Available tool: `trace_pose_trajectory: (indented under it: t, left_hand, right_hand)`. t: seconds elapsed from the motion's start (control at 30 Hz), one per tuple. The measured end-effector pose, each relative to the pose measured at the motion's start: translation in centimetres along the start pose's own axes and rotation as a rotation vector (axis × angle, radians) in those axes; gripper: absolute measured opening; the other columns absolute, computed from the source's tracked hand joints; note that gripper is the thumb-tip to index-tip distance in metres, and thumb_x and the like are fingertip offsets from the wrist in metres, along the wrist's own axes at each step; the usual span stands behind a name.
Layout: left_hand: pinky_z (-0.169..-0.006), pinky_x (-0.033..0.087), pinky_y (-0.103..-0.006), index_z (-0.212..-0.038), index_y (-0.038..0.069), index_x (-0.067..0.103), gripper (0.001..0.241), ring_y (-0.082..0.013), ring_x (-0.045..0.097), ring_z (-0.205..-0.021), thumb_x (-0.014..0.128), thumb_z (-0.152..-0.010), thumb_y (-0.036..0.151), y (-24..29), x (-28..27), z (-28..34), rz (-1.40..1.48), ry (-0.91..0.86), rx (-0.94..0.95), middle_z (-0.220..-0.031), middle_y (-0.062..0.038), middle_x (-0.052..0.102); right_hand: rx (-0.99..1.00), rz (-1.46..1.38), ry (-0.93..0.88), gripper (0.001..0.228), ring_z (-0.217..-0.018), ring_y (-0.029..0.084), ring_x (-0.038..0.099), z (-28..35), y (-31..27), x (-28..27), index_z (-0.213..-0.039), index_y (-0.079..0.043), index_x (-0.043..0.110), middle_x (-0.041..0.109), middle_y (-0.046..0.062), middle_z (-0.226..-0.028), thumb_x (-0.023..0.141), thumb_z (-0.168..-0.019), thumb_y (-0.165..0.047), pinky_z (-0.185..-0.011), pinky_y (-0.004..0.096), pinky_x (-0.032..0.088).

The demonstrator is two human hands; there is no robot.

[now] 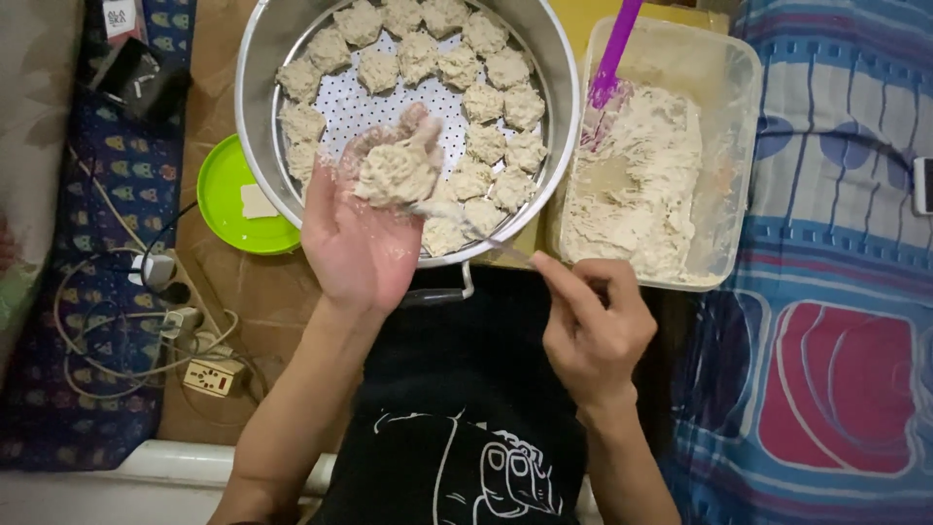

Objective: Preparing dumplings by scooping dough with a fork and placing it into a steamer basket.

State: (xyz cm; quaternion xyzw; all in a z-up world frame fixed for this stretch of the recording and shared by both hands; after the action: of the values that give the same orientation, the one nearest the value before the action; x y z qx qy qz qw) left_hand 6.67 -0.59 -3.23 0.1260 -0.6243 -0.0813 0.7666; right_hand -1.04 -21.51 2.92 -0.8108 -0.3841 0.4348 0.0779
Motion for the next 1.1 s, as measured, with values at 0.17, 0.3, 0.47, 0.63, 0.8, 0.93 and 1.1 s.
trace_pose_trajectory:
  t: [0.17, 0.3, 0.47, 0.63, 0.8, 0.93, 1.1]
  left_hand:
    - [-0.121, 0.033, -0.0586, -0.125, 0.012, 0.054, 0.037, -0.0467, 0.026, -0.156, 0.054, -0.103, 0.042, -0.1, 2.5, 1.2, -0.067, -0.336, -0.17, -0.165, -0.028, 0.028]
    - [-0.117, 0.04, -0.0506, -0.125, 0.014, 0.057, 0.034, -0.0457, 0.035, -0.154, 0.044, -0.105, 0.039, 0.1, 0.2, 0.1, -0.042, -0.242, -0.13, -0.152, -0.024, 0.047]
    - [-0.103, 0.05, -0.0457, -0.141, 0.003, 0.051, 0.05, -0.0368, 0.058, -0.121, 0.046, -0.102, 0.033, 0.6, -0.8, -0.2, -0.094, -0.017, -0.049, -0.124, -0.022, 0.062]
    - [-0.108, 0.05, -0.0465, -0.126, -0.003, 0.061, 0.045, -0.0371, 0.059, -0.125, 0.045, -0.103, 0.032, 0.7, -0.8, -0.1, -0.067, -0.042, -0.035, -0.134, -0.027, 0.061]
    - [-0.087, 0.058, -0.0353, -0.105, 0.001, 0.062, 0.037, -0.0355, 0.063, -0.116, 0.042, -0.103, 0.031, 2.6, -1.2, -1.2, -0.097, -0.004, 0.027, -0.133, -0.032, 0.061]
    - [-0.103, 0.054, -0.0509, -0.127, 0.004, 0.056, 0.041, -0.0425, 0.06, -0.126, 0.041, -0.099, 0.031, 4.5, -1.6, -1.3, -0.07, 0.185, 0.063, -0.133, -0.03, 0.06]
    - [-0.116, 0.046, -0.055, -0.152, 0.0, 0.039, 0.065, -0.0436, 0.052, -0.137, 0.03, -0.099, 0.037, 4.2, -0.9, -0.7, -0.112, 0.117, 0.062, -0.143, -0.03, 0.054]
  right_hand:
    - [0.017, 0.148, 0.078, 0.03, -0.073, 0.025, 0.055, -0.4, 0.2, -1.2, -0.119, -0.005, 0.078, 0.055, 0.014, -0.093, 0.066, -0.102, 0.016, -0.064, 0.034, 0.047]
    - [0.032, 0.115, 0.084, 0.022, -0.071, 0.023, 0.053, -0.3, 0.2, -1.5, -0.117, -0.003, 0.079, 0.056, 0.013, -0.093, 0.074, -0.101, 0.011, -0.059, 0.032, 0.042]
    - [0.043, 0.071, 0.084, 0.029, -0.077, 0.024, 0.056, -0.8, -0.2, -0.7, -0.122, -0.002, 0.075, 0.055, 0.013, -0.095, 0.069, -0.101, 0.016, -0.065, 0.032, 0.048]
    - [-0.028, 0.083, 0.042, 0.029, -0.075, 0.023, 0.053, -1.6, -0.7, 0.8, -0.126, -0.004, 0.074, 0.054, 0.012, -0.095, 0.071, -0.102, 0.013, -0.064, 0.031, 0.046]
    - [-0.058, 0.05, 0.021, 0.03, -0.075, 0.023, 0.052, -1.8, -1.2, 0.9, -0.126, -0.006, 0.075, 0.054, 0.011, -0.093, 0.07, -0.104, 0.013, -0.063, 0.032, 0.044]
    - [-0.055, -0.027, -0.015, 0.026, -0.073, 0.022, 0.052, -1.3, -1.1, 1.4, -0.123, -0.005, 0.074, 0.056, 0.012, -0.093, 0.07, -0.102, 0.009, -0.062, 0.031, 0.042]
    - [-0.106, -0.041, -0.115, 0.035, -0.071, 0.02, 0.051, -1.4, -2.0, 3.4, -0.127, -0.009, 0.073, 0.058, 0.012, -0.094, 0.067, -0.1, 0.012, -0.06, 0.029, 0.041]
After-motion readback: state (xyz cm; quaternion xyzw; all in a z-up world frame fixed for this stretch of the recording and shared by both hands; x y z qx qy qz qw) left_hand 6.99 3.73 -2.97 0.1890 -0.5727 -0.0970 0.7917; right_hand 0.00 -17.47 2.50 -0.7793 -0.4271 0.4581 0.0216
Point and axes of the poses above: each hand's wrist, its own z-axis away from the middle knuckle, its own x-axis out of the palm, y = z × x, the point moved 8 cm from there along -z, towards the middle knuckle
